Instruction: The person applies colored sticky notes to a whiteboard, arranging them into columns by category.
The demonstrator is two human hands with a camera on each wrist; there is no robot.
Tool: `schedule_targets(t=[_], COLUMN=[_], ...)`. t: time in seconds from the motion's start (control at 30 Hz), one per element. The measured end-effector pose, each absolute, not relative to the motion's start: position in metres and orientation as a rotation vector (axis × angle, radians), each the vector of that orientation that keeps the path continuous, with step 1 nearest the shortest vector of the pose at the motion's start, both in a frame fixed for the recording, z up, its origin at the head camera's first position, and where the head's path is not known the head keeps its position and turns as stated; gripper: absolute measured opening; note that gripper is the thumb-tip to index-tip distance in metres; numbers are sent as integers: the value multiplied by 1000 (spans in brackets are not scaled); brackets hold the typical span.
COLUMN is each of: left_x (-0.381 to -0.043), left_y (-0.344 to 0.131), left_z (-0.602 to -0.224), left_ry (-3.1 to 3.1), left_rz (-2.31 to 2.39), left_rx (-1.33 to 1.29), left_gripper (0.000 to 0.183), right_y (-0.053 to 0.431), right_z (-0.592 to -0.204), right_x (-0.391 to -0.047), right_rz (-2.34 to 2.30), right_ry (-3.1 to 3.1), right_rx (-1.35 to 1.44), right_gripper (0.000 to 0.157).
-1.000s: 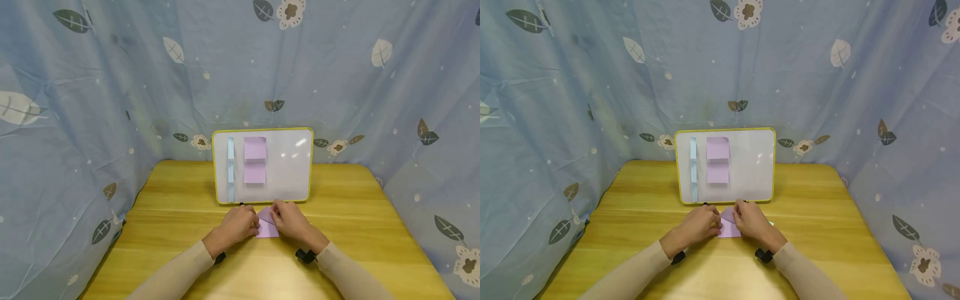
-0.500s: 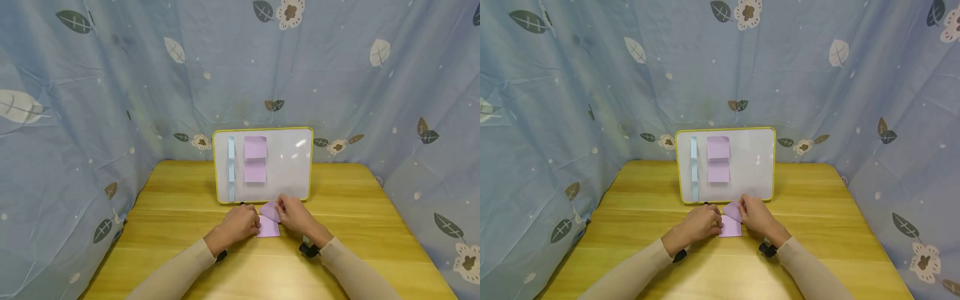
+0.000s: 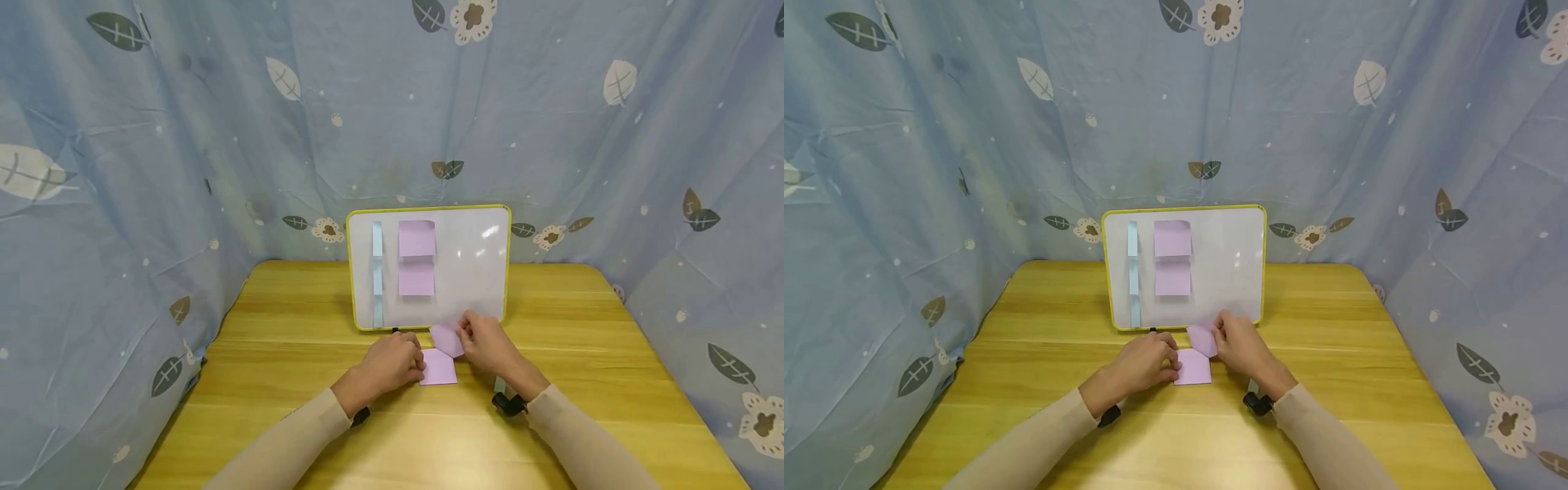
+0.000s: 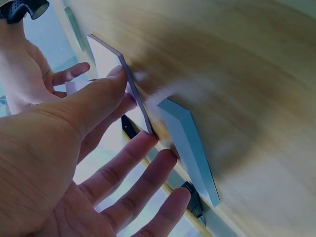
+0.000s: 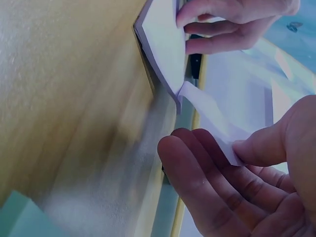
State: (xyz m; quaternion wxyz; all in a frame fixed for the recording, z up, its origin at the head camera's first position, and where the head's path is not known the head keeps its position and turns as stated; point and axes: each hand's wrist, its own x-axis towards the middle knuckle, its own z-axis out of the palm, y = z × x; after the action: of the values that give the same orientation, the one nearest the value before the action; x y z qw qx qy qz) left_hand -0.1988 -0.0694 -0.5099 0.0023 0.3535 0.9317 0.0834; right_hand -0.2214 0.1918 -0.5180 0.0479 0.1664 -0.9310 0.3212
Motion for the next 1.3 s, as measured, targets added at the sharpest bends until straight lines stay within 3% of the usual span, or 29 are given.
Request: schedule_targets(t=[0.67, 1.0, 1.3], left_x=[-201, -199, -203], left_y=[-76, -78, -82], left_z=[-513, -510, -511], left_ry=[2885, 2870, 2841], left_rz=[423, 500, 526], left_rx=[1076, 1028, 1030], left_gripper=[10, 10, 13], right_y=[199, 194, 188], right_z=[-509, -514, -515], right_x=[-217, -214, -211], right_rz=[1240, 1180, 1155], right_ry=[-2525, -2394, -2298], right_rx=[289, 424, 549], right_gripper=[11, 9, 22])
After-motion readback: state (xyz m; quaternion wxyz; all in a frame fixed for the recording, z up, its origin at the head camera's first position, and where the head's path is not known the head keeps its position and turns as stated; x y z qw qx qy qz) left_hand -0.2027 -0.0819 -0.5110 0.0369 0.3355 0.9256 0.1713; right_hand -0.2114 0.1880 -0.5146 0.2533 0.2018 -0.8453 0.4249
